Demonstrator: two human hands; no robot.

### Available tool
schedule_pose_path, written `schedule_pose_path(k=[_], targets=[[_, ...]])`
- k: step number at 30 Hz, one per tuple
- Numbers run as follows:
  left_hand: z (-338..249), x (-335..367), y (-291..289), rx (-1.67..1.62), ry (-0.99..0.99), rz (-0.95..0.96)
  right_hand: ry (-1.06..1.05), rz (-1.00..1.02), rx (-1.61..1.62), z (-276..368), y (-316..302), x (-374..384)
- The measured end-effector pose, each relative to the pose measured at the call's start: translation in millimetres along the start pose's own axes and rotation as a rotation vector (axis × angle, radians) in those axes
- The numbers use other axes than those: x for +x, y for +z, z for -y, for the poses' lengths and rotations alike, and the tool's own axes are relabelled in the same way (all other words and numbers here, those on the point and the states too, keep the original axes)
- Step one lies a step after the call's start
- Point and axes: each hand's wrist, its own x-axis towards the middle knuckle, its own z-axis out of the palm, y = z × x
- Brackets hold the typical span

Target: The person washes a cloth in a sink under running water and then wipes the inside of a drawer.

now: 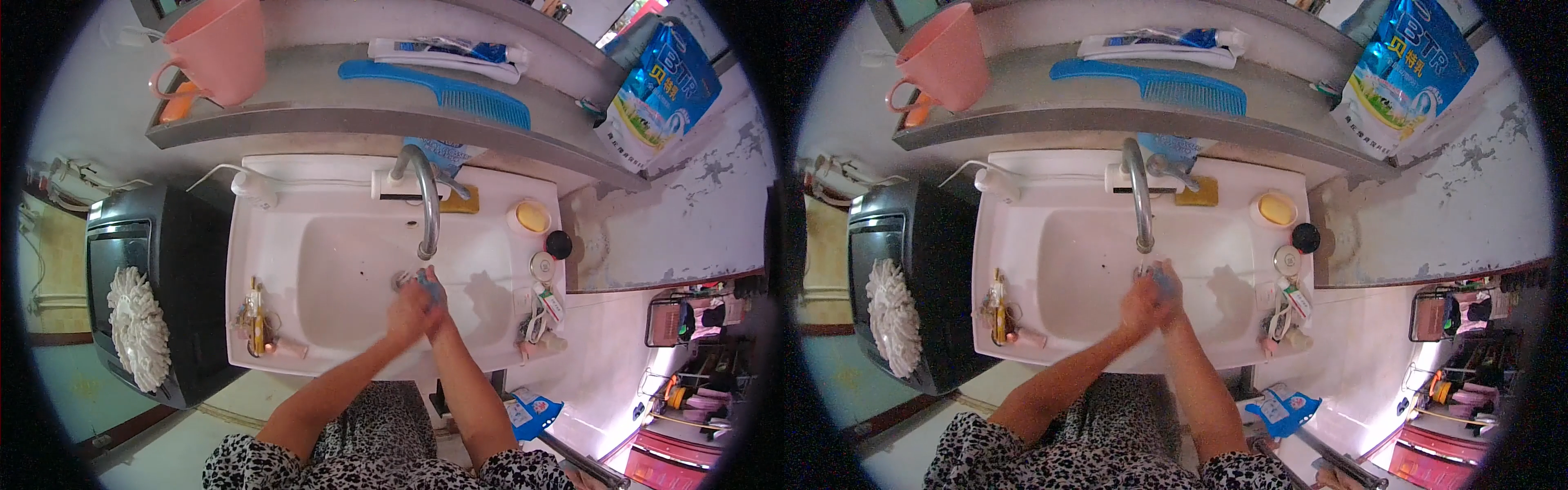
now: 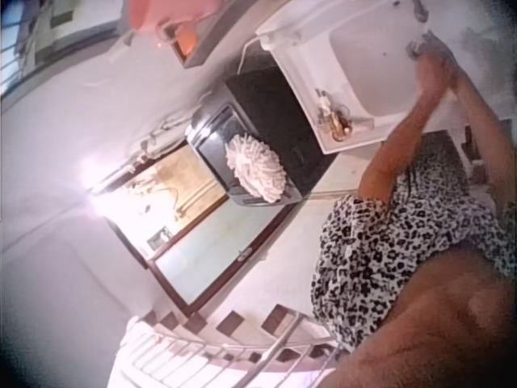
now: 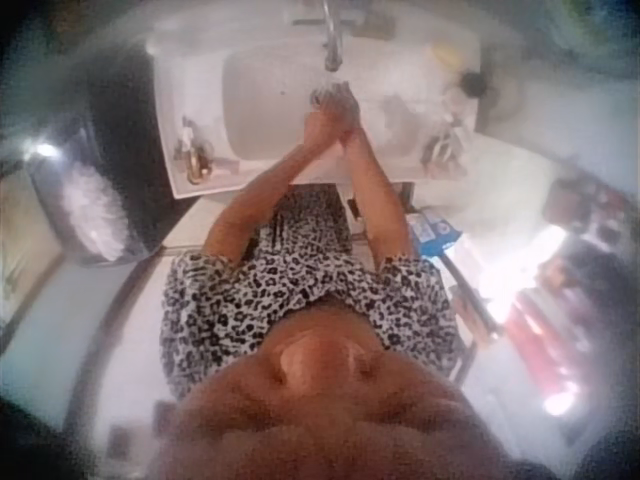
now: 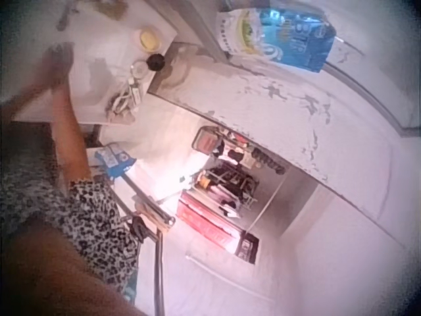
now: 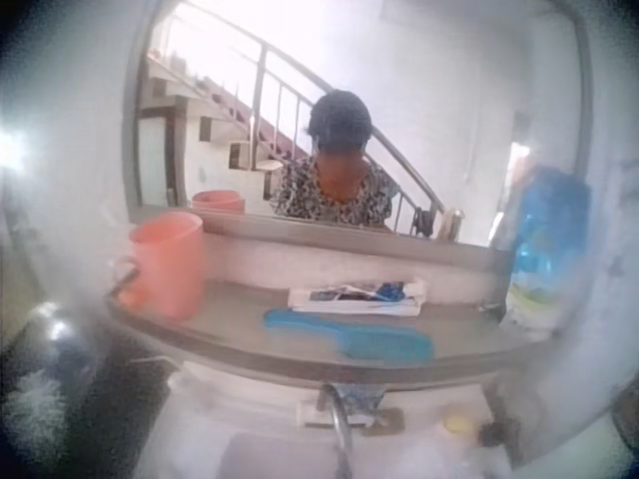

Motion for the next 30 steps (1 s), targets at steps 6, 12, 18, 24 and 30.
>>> schedule_pose_path(k=[6,12,18,24,30], targets=[[20.7,31.1,-14.3,-0.179,-0.494,-0.143,-0.137,0.007,-0.040,7.1,50.0,-14.1],[41.3,31.6,-6.5,-0.108,-0.351,0.115,-0.091,-0.028,-0.176,8.8,46.7,-22.1],[27.0,40.8,-3.0,-0.289,-0.509,-0.145,-0.150,0.157,0.030,1.1,8.5,-6.1],[-6.2,12.7,-12.7,-0.123,-0.102,0.238,-0.089,0.263,0.254,-11.0,-11.9,-0.1],[44.2,24.0,-6.4,-0.163,-0.467,0.084,-0.170,-0.055,-0.124,-14.1,29.6,-2.6]])
